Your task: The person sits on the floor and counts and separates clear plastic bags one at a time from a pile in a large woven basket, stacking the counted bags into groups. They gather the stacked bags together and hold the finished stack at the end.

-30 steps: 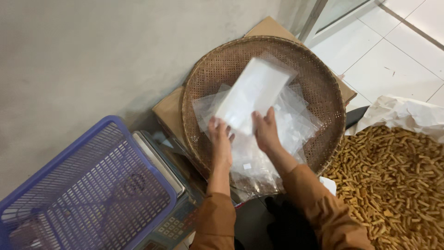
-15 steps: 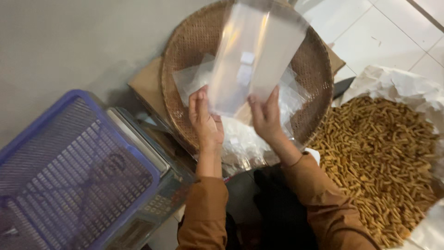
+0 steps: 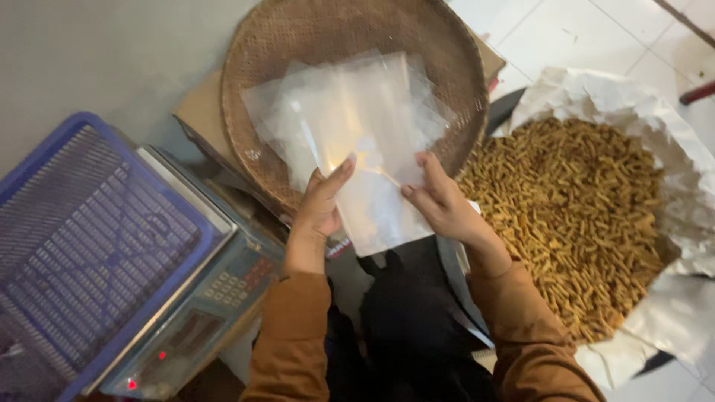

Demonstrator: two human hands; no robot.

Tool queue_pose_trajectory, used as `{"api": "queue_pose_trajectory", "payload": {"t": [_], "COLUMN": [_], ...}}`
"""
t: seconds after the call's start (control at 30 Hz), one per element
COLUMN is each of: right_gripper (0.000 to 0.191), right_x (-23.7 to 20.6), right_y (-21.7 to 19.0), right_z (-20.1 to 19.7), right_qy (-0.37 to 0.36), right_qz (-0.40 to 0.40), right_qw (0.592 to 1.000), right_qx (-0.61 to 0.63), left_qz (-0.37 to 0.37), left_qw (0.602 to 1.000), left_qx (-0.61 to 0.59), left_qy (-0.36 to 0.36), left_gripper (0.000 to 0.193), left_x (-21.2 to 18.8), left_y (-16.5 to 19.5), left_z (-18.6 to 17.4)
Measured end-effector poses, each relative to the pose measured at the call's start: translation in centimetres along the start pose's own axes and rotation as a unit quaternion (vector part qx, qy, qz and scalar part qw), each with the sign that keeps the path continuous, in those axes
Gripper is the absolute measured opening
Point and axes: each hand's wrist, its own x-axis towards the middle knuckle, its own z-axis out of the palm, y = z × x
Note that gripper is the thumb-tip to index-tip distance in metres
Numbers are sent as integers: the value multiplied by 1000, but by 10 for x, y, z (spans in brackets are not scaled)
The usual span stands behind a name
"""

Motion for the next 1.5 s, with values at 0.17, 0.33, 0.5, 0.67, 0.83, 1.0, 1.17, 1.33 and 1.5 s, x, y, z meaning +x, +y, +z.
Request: {"api": "queue_pose_trajectory", "payload": {"t": [0.17, 0.33, 0.5, 0.67, 0.83, 1.0, 1.17, 1.33, 1.5], "right_gripper": [48, 55, 37, 22, 11, 17, 15, 14, 13], "right_x": [-38, -106, -234, -410, -544, -556, -507, -496, -495], "right_y": [0, 19, 69, 148, 237, 285, 303, 309, 318], "right_z": [8, -27, -110, -206, -206, -111, -55, -48, -36], "right_qy": [-15, -72, 234, 701, 905, 723, 605, 578, 577], "right_qz": [-41, 49, 49, -24, 120, 525, 603, 624, 633], "right_qw": [989, 979, 970, 692, 402, 438, 515, 525, 516], "right_qx": [139, 185, 36, 169, 68, 102, 78, 21, -18], "left_qz": [-9, -12, -8, -16, -32, -28, 4, 37, 105], "left_qw": [1000, 999, 1000, 999, 999, 998, 998, 999, 994], "left_qx": [12, 29, 5, 6, 7, -52, -60, -33, 11], "left_qy": [20, -8, 4, 36, 11, 18, 1, 22, 30], "left_gripper": [43, 41, 34, 39, 44, 49, 50, 50, 49], "left_x": [-28, -53, -73, -77, -82, -102, -122, -121, -122], "left_y": [-24, -54, -70, -96, -109, -103, -109, -119, -122], "left_z": [5, 1, -9, -12, -16, 2, 36, 52, 61]}}
